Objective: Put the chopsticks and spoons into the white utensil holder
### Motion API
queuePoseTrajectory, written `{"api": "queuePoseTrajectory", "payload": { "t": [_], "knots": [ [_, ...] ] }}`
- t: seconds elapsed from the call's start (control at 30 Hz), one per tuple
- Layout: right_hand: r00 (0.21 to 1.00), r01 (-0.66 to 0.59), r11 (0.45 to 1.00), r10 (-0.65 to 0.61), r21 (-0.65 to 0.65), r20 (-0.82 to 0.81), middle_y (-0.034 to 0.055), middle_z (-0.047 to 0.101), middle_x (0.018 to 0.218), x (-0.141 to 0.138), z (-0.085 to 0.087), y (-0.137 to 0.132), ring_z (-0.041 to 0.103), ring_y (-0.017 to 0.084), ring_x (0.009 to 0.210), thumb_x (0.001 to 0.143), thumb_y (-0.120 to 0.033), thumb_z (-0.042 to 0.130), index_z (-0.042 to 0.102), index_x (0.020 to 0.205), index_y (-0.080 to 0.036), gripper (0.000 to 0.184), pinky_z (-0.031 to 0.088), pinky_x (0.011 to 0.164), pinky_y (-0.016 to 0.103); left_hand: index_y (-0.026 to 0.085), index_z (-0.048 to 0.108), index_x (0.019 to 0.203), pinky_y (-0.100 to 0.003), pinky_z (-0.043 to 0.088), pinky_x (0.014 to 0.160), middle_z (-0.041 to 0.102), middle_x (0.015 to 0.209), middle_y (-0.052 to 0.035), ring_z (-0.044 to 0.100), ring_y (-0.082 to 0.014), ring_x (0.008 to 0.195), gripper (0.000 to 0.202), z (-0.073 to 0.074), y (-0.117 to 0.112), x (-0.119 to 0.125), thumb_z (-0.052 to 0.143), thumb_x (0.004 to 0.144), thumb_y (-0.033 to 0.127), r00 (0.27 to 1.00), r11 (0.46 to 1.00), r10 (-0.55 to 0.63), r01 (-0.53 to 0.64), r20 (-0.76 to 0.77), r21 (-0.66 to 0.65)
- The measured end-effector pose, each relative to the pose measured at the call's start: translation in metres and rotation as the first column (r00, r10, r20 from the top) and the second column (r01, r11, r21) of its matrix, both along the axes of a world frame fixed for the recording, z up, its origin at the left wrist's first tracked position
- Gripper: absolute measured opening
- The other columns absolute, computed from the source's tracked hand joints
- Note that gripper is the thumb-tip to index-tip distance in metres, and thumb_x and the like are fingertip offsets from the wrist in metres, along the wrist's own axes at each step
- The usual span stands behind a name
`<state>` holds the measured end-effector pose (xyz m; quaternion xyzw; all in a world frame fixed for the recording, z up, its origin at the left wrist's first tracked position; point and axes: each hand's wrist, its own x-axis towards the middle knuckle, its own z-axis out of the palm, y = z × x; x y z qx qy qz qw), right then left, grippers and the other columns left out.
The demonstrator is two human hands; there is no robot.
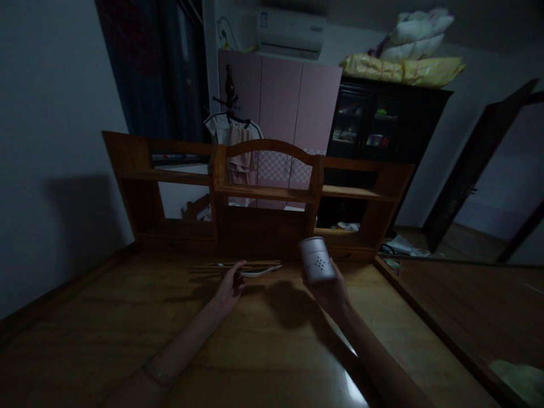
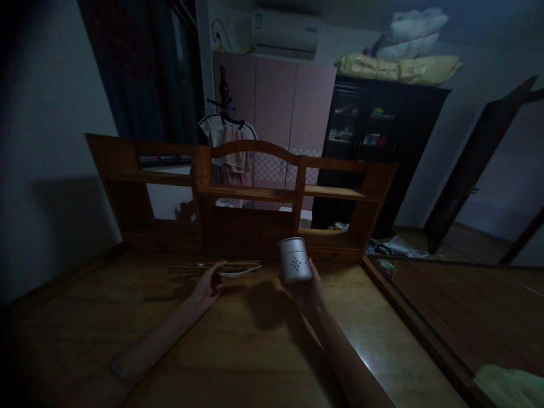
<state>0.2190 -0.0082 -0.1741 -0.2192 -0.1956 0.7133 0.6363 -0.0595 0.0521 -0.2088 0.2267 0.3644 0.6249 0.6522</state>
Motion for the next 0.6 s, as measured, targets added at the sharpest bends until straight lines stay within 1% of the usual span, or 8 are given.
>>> {"api": "queuePoseTrajectory", "payload": {
  "t": [0.13,0.27,0.4,0.47,0.53,0.6],
  "knots": [
    [0.996,0.046,0.999,-0.046,0.001,-0.080,0.0083,0.068,0.107,0.002,0.001,0.000,0.064,0.026,0.100,0.088,-0.048,0.053,0.056,0.114,-0.022,0.037,0.051,0.089,0.048,0.015,0.063,0.081,-0.012,0.027,0.030,0.051,0.053,0.0049,0.048,-0.0058,0.037,0.012,0.001,-0.001,0.000,0.069,0.071,0.018,1.000,1.000,0.008,-0.008,0.001,-0.018],
    [0.997,0.044,0.999,-0.043,0.012,-0.071,0.0078,0.067,0.111,0.003,0.002,-0.001,0.063,0.027,0.103,0.086,-0.053,0.053,0.056,0.118,-0.022,0.044,0.049,0.092,0.047,0.015,0.064,0.083,-0.013,0.028,0.031,0.052,0.054,0.0045,0.048,-0.0062,0.038,0.013,0.000,-0.001,0.000,0.067,0.071,0.017,1.000,1.000,0.007,-0.007,0.000,-0.026],
    [0.998,0.041,0.996,-0.045,0.078,0.045,0.0085,0.064,0.116,0.002,0.003,-0.005,0.060,0.027,0.110,0.084,-0.060,0.051,0.057,0.119,-0.022,0.052,0.048,0.094,0.047,0.015,0.065,0.083,-0.013,0.029,0.032,0.052,0.056,0.0039,0.049,-0.0065,0.039,0.012,-0.001,0.000,-0.001,0.067,0.071,0.018,1.000,0.999,0.010,-0.010,-0.003,-0.033],
    [0.992,0.050,0.992,-0.062,0.113,0.111,0.0084,0.064,0.118,0.002,0.002,-0.005,0.058,0.027,0.113,0.084,-0.061,0.050,0.057,0.119,-0.023,0.052,0.049,0.092,0.048,0.016,0.065,0.083,-0.013,0.031,0.033,0.052,0.056,0.0038,0.050,-0.0067,0.040,0.012,-0.001,0.000,-0.001,0.067,0.071,0.018,1.000,0.999,0.019,-0.019,-0.006,-0.037],
    [0.981,0.075,0.991,-0.094,0.115,0.171,0.0076,0.064,0.116,0.002,-0.001,-0.001,0.058,0.027,0.112,0.083,-0.057,0.055,0.058,0.117,-0.023,0.048,0.050,0.090,0.046,0.016,0.065,0.083,-0.013,0.032,0.034,0.053,0.057,0.0037,0.051,-0.0068,0.041,0.012,-0.001,-0.001,-0.002,0.066,0.070,0.018,0.999,0.999,0.030,-0.030,-0.009,-0.034],
    [0.954,0.134,0.986,-0.155,0.100,0.256,0.0068,0.067,0.107,0.002,-0.007,0.007,0.061,0.027,0.104,0.078,-0.050,0.065,0.061,0.108,-0.021,0.042,0.050,0.089,0.043,0.016,0.065,0.083,-0.013,0.032,0.034,0.053,0.058,0.0035,0.051,-0.0067,0.041,0.013,-0.001,0.000,-0.002,0.067,0.070,0.018,0.999,0.999,0.042,-0.042,-0.016,-0.025]
  ]
}}
